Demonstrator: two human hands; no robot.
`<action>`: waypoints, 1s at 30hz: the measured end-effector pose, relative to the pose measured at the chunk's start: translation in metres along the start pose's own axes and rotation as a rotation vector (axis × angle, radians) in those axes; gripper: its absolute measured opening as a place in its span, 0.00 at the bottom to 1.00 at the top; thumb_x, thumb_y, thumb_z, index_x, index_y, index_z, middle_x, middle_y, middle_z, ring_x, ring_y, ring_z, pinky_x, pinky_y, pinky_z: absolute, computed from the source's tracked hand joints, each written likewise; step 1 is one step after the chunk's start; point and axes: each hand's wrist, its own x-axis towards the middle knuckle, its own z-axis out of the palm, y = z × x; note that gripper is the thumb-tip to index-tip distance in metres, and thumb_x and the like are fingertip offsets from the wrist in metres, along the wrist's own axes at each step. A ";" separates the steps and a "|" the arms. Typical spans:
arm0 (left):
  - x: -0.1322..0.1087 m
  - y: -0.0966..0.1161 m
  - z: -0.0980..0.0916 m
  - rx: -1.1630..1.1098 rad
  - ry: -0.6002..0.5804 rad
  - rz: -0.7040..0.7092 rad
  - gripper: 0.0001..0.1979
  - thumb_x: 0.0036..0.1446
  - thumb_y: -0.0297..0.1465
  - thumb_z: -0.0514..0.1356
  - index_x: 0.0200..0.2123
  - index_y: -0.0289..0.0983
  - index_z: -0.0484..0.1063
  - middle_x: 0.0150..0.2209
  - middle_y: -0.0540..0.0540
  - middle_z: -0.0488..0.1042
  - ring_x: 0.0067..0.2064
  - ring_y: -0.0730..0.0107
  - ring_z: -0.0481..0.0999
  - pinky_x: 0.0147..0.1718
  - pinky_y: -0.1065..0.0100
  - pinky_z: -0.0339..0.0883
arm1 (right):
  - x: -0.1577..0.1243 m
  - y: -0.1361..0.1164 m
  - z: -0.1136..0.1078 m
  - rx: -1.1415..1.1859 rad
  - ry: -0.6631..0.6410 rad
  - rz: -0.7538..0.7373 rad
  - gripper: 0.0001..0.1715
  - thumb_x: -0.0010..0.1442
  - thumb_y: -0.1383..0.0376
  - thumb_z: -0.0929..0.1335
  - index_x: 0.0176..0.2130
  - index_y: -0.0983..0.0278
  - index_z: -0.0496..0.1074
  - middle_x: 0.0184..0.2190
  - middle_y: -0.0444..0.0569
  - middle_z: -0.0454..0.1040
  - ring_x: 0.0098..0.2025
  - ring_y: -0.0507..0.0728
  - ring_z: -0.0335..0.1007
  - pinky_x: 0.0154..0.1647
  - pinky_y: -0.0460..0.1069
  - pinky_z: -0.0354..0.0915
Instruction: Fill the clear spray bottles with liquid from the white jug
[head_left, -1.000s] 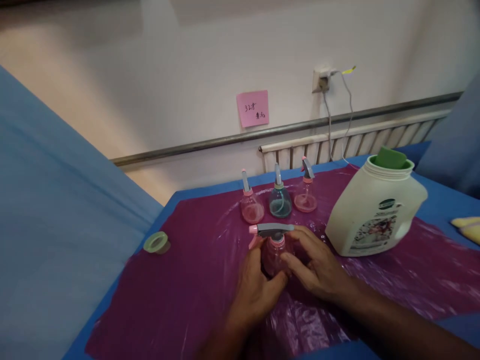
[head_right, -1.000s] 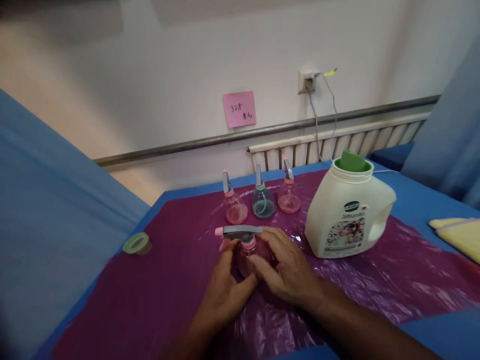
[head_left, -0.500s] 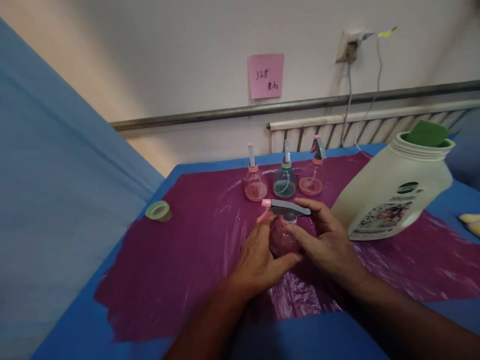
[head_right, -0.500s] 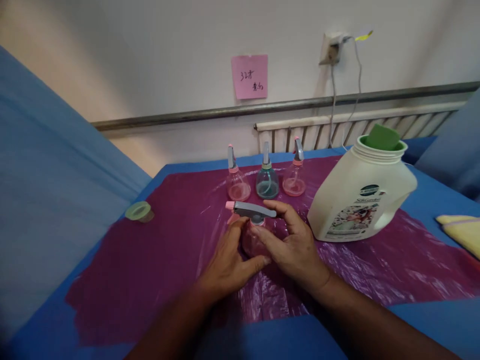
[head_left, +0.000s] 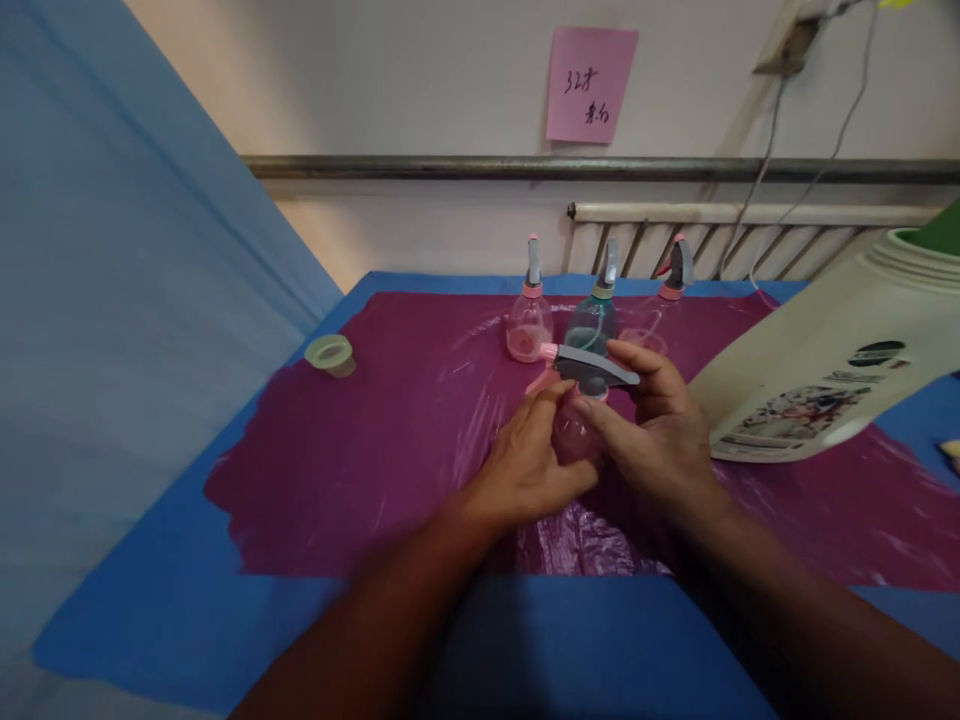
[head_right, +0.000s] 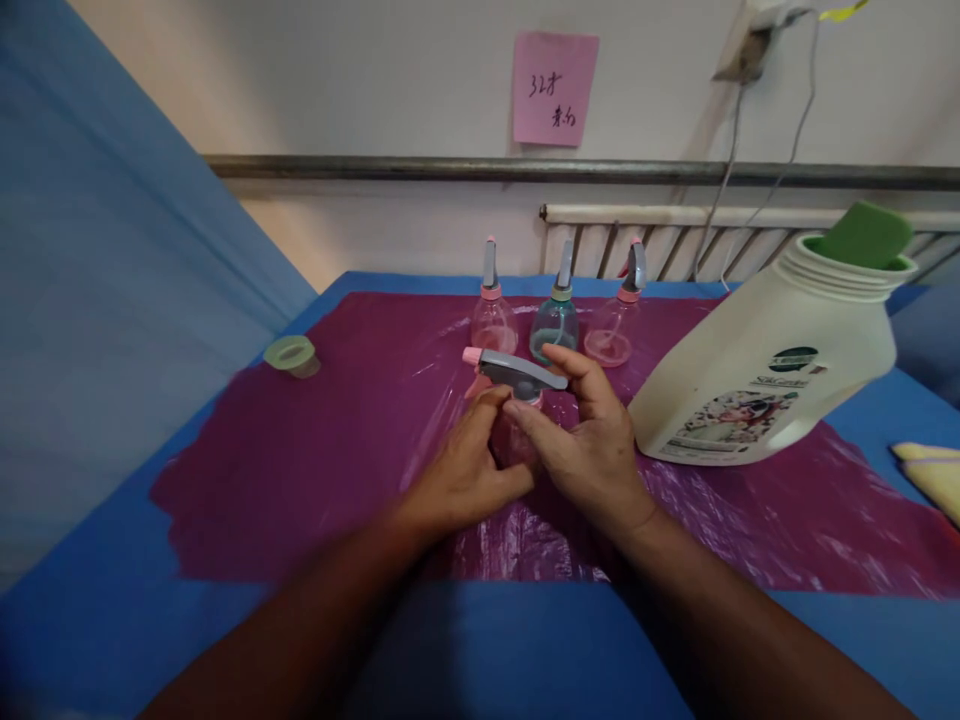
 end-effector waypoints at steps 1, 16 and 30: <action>0.000 0.002 -0.001 -0.003 -0.008 0.014 0.45 0.59 0.41 0.74 0.77 0.47 0.66 0.76 0.37 0.72 0.75 0.35 0.75 0.74 0.37 0.71 | 0.000 0.000 -0.001 -0.011 0.003 -0.005 0.39 0.67 0.54 0.82 0.71 0.47 0.74 0.65 0.50 0.81 0.64 0.64 0.81 0.73 0.69 0.75; 0.000 0.006 -0.002 -0.058 -0.036 0.120 0.44 0.58 0.33 0.71 0.77 0.49 0.68 0.71 0.40 0.75 0.68 0.40 0.80 0.70 0.40 0.76 | -0.002 0.000 0.003 0.065 0.001 -0.055 0.42 0.68 0.59 0.81 0.74 0.49 0.70 0.54 0.48 0.81 0.58 0.60 0.82 0.69 0.63 0.78; -0.003 0.012 -0.002 -0.065 -0.027 0.031 0.44 0.58 0.32 0.70 0.77 0.47 0.64 0.76 0.36 0.72 0.73 0.37 0.78 0.74 0.35 0.72 | -0.008 0.003 0.000 0.010 0.011 -0.081 0.41 0.69 0.58 0.80 0.75 0.46 0.70 0.57 0.49 0.83 0.58 0.61 0.83 0.68 0.66 0.80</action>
